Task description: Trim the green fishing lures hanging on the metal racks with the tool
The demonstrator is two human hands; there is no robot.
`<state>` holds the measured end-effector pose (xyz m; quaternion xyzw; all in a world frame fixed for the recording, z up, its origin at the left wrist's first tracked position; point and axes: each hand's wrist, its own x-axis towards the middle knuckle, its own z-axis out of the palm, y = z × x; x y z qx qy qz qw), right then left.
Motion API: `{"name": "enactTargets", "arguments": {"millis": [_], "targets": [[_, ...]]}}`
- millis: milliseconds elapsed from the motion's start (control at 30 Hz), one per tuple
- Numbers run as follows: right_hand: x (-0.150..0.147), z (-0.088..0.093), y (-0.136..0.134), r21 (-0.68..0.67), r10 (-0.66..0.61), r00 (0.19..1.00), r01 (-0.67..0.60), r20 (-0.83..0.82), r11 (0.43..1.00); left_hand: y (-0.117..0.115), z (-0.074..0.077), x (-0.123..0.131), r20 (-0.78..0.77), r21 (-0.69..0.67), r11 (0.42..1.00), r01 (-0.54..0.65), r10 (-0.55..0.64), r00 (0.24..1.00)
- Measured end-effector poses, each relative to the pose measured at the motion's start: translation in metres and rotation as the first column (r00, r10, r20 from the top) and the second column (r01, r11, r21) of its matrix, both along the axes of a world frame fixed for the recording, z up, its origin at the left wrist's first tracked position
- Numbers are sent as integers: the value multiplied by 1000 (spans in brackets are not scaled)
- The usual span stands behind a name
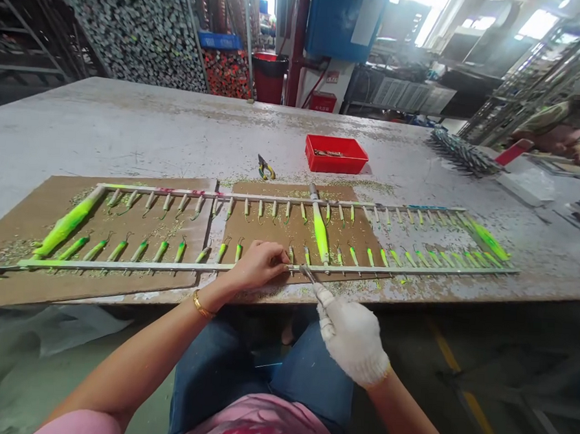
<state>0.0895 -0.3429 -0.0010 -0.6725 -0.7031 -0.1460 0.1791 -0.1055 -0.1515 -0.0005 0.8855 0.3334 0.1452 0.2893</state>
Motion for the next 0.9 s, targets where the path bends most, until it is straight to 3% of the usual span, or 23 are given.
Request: {"name": "enactTargets", "arguments": {"millis": [167, 333, 500, 633, 800, 900], "targets": [[0, 3, 1, 36, -57, 997, 60, -61, 998, 0, 0, 0, -1, 14, 1000, 6, -6, 1000], [-2, 5, 2, -40, 3, 1000, -3, -12, 999, -1, 1, 0, -5, 3, 1000, 8, -8, 1000], [-4, 5, 0, 37, -19, 1000, 19, -25, 999, 0, -1, 0, 5, 7, 1000, -1, 1, 1000], [-4, 3, 2, -6, 22, 999, -22, 23, 1000, 0, -2, -1, -8, 4, 1000, 7, -7, 1000], [-4, 4, 0, 44, 2, 1000, -1, -11, 999, 0, -2, -1, -2, 17, 1000, -5, 5, 1000], [-2, 2, 0, -16, 41, 999, -40, 28, 999, -1, -2, -1, -1, 15, 1000, -4, 4, 1000]]}}
